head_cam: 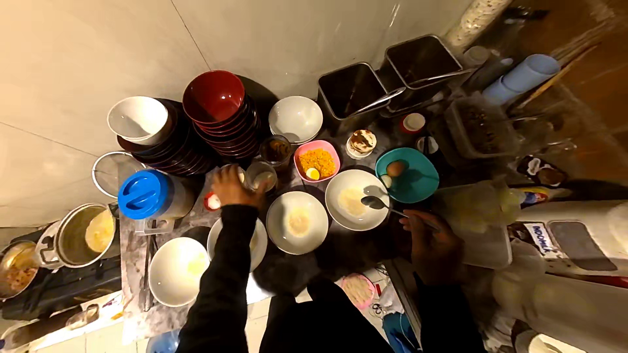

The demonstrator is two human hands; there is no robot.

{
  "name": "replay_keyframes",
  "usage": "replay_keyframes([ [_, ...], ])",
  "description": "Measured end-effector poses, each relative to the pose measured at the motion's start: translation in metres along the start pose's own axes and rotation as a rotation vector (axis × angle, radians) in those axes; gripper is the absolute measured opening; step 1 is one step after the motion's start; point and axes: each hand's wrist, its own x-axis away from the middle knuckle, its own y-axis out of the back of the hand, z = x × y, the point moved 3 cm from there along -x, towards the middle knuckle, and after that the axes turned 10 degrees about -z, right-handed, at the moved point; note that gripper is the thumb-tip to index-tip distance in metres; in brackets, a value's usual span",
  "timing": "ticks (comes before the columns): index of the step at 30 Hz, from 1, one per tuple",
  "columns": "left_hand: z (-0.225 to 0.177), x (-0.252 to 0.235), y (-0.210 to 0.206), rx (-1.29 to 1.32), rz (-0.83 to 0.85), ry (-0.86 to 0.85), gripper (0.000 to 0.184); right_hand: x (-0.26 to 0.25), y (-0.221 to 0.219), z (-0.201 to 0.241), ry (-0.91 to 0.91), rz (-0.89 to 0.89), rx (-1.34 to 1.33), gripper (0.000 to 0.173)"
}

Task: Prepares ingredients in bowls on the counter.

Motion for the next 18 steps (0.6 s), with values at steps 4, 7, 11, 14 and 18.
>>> replay_keyframes([
  [4, -0.046, -0.039, -0.070, -0.214, 0.192, 0.042, 0.115, -0.009, 0.002, 0.003, 0.001, -0.002, 0.033, 0.030],
  [7, -0.053, -0.052, -0.102, -0.297, 0.190, 0.149, 0.115, -0.010, 0.018, 0.000, 0.048, -0.025, 0.048, 0.028],
  [11, -0.055, -0.057, -0.108, -0.233, 0.126, 0.193, 0.111, -0.007, 0.039, -0.006, -0.048, -0.054, 0.031, 0.027],
  [14, -0.064, -0.054, -0.096, -0.108, 0.075, 0.171, 0.107, -0.007, 0.045, -0.009, -0.046, -0.095, -0.017, 0.025],
  [18, -0.076, -0.039, -0.066, 0.223, -0.107, 0.011, 0.112, -0.015, 0.047, 0.001, -0.037, -0.171, -0.157, 0.021],
])
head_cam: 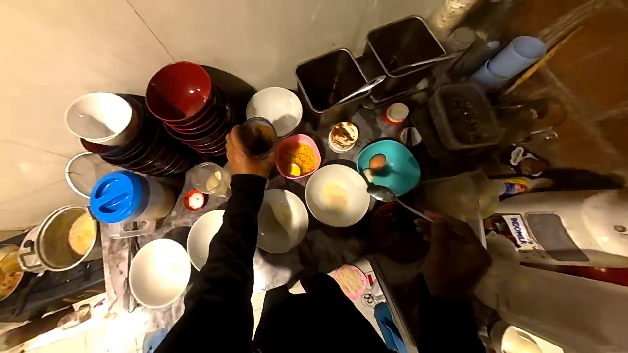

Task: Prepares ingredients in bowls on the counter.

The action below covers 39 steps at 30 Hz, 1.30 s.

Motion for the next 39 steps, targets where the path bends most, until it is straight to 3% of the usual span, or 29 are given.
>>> replay_keyframes([
  [4, -0.033, 0.036, 0.067, 0.385, -0.138, -0.239, 0.111, -0.017, -0.003, 0.034, 0.057, -0.029, -0.076, 0.017],
  [9, -0.045, 0.101, 0.121, 0.672, -0.197, -0.318, 0.113, -0.026, -0.007, 0.079, 0.205, 0.146, -0.292, 0.025],
  [12, -0.034, 0.133, 0.130, 0.694, -0.208, -0.306, 0.115, -0.024, -0.007, 0.120, 0.326, 0.309, -0.349, 0.024],
  [15, -0.022, 0.157, 0.142, 0.663, -0.173, -0.283, 0.116, -0.009, -0.016, 0.158, 0.511, 0.516, -0.238, 0.021],
  [20, -0.004, 0.181, 0.162, 0.606, -0.099, -0.203, 0.120, 0.046, -0.072, 0.186, 0.728, 0.596, -0.016, 0.021],
  [30, 0.032, 0.216, 0.186, 0.492, -0.162, -0.175, 0.115, 0.136, -0.121, 0.191, 0.599, 0.508, 0.141, 0.017],
  [39, 0.038, 0.226, 0.186, 0.516, -0.112, -0.219, 0.112, 0.166, -0.125, 0.181, 0.461, 0.505, 0.075, 0.017],
])
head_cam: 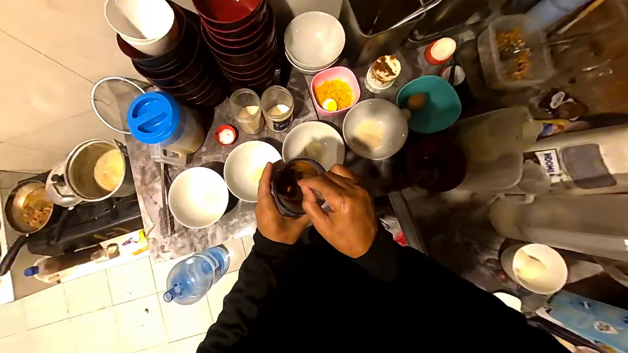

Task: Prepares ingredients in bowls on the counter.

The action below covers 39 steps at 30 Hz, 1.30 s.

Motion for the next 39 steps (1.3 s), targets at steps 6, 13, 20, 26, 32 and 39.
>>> replay_keyframes([
  [6, -0.002, 0.002, -0.007, 0.031, 0.028, 0.019, 0.115, 0.001, 0.008, -0.009, -0.056, 0.024, -0.076, 0.016],
  [13, 0.000, 0.003, -0.020, 0.004, 0.054, 0.049, 0.120, 0.001, 0.041, -0.037, -0.278, -0.025, -0.289, 0.016],
  [20, 0.009, 0.005, -0.039, -0.023, 0.073, 0.096, 0.119, 0.005, 0.104, -0.084, -0.374, -0.189, -0.367, 0.019],
  [26, 0.015, 0.002, -0.041, -0.089, 0.075, 0.110, 0.121, 0.006, 0.139, -0.164, -0.256, -0.390, -0.053, 0.019],
  [32, 0.010, 0.000, -0.044, -0.085, 0.062, 0.106, 0.123, 0.018, 0.078, -0.275, -0.162, -0.143, 0.299, 0.025],
  [39, 0.001, -0.002, -0.047, -0.082, 0.044, 0.089, 0.122, 0.015, 0.073, -0.285, -0.112, -0.070, 0.361, 0.023],
])
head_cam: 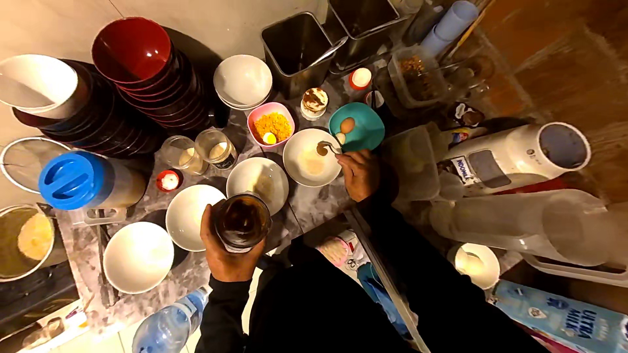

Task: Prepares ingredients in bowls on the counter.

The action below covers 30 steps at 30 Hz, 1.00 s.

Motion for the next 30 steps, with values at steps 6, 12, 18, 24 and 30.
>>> replay_keyframes([
  [6, 0.000, -0.004, -0.008, 0.001, 0.006, -0.026, 0.121, -0.003, 0.016, 0.003, -0.028, -0.077, -0.025, 0.026],
  [12, -0.005, -0.006, -0.007, -0.013, 0.029, -0.044, 0.120, -0.031, 0.126, 0.117, 0.002, -0.239, -0.592, 0.019],
  [18, -0.014, -0.006, -0.009, 0.044, 0.080, -0.100, 0.119, -0.023, 0.097, 0.197, 0.199, 0.023, -0.453, 0.019],
  [24, -0.013, -0.002, -0.005, 0.084, 0.077, -0.096, 0.118, -0.004, 0.052, 0.215, 0.282, 0.141, -0.401, 0.020],
  [30, -0.009, 0.002, -0.002, 0.086, 0.046, -0.117, 0.113, 0.009, 0.041, 0.226, 0.134, 0.116, -0.446, 0.017],
])
